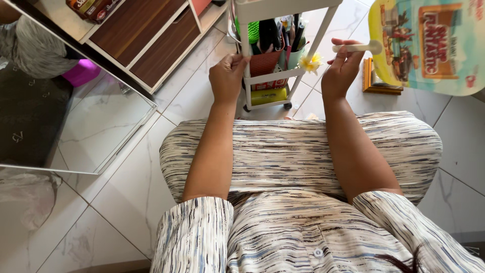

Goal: The person organizes various items in a multi-tiered storage unit, including placing items into a small pouch, moving a bottle and a box, and rearranging several containers and packages on the shelves.

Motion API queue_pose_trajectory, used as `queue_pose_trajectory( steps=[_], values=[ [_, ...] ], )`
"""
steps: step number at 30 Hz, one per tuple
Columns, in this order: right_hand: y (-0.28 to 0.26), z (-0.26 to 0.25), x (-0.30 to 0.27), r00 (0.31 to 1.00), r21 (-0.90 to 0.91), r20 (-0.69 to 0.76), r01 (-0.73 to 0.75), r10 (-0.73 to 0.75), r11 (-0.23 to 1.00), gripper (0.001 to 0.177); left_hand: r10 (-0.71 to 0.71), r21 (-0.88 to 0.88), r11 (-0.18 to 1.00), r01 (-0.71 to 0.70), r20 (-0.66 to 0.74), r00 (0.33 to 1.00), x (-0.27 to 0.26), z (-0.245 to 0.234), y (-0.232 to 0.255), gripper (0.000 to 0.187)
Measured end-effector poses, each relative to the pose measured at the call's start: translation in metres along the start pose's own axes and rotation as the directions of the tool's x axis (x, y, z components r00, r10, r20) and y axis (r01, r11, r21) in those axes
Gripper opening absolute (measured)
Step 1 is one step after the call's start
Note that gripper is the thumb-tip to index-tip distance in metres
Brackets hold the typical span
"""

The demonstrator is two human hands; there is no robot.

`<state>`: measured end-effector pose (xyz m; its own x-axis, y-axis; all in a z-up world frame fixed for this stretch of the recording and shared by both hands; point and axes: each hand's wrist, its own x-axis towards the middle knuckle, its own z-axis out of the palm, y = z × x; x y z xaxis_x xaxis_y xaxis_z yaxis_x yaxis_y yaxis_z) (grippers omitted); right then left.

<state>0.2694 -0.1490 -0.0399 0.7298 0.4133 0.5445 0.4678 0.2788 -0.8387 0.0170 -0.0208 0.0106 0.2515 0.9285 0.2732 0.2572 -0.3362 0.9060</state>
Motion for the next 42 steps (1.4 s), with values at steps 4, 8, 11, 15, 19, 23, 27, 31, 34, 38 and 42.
queue_pose_trajectory(
  steps=[4, 8, 11, 15, 19, 23, 27, 31, 34, 38, 42],
  values=[
    [-0.005, 0.001, -0.001, 1.000, 0.032, 0.016, 0.016, -0.017, 0.999, 0.014, 0.056, -0.016, 0.998, -0.054, 0.101, 0.993, -0.007, 0.013, 0.007, 0.028],
    [-0.024, 0.009, -0.014, 0.996, 0.122, 0.088, -0.013, 0.002, 0.992, 0.014, 0.138, -0.009, 0.990, -0.140, 0.212, 0.967, -0.009, 0.036, 0.017, 0.029],
    [-0.042, 0.010, -0.015, 0.990, 0.132, 0.132, 0.025, -0.043, 0.991, 0.014, 0.158, 0.162, 0.966, -0.199, 0.235, 0.959, -0.014, 0.059, 0.031, 0.032],
    [-0.054, 0.004, -0.015, 0.983, 0.124, 0.158, 0.073, -0.092, 0.990, 0.015, 0.200, 0.105, 0.968, -0.230, 0.239, 0.950, -0.019, 0.092, 0.045, 0.029],
    [-0.053, -0.007, -0.016, 0.987, 0.138, 0.111, 0.104, -0.120, 0.985, 0.016, 0.303, 0.070, 0.943, -0.325, 0.225, 0.926, -0.018, 0.131, 0.048, 0.024],
    [-0.046, -0.018, -0.017, 0.975, 0.099, 0.091, 0.194, -0.203, 0.976, 0.013, 0.392, -0.005, 0.916, -0.401, 0.222, 0.893, -0.015, 0.163, 0.049, 0.019],
    [-0.034, -0.025, -0.017, 0.960, -0.017, 0.160, 0.234, -0.229, 0.972, 0.014, 0.439, -0.071, 0.897, -0.437, 0.266, 0.858, -0.014, 0.177, 0.045, 0.021],
    [-0.021, -0.030, -0.014, 0.950, -0.283, 0.226, 0.275, -0.215, 0.919, 0.023, 0.338, -0.231, 0.935, -0.271, 0.341, 0.877, -0.009, 0.179, 0.009, 0.022],
    [-0.016, -0.027, -0.013, 0.942, -0.387, 0.258, 0.303, -0.214, 0.871, 0.015, 0.043, -0.418, 0.905, 0.081, 0.278, 0.960, 0.003, 0.182, -0.046, 0.031],
    [-0.023, -0.018, -0.017, 0.945, -0.403, 0.315, 0.214, -0.085, 0.890, 0.019, -0.007, -0.299, 0.954, -0.024, -0.103, 0.995, 0.029, 0.161, -0.101, 0.041],
    [-0.030, -0.007, -0.019, 0.942, -0.488, 0.326, 0.092, 0.083, 0.868, 0.032, 0.049, -0.508, 0.850, -0.142, -0.192, 0.980, 0.048, 0.131, -0.077, 0.061]
  ],
)
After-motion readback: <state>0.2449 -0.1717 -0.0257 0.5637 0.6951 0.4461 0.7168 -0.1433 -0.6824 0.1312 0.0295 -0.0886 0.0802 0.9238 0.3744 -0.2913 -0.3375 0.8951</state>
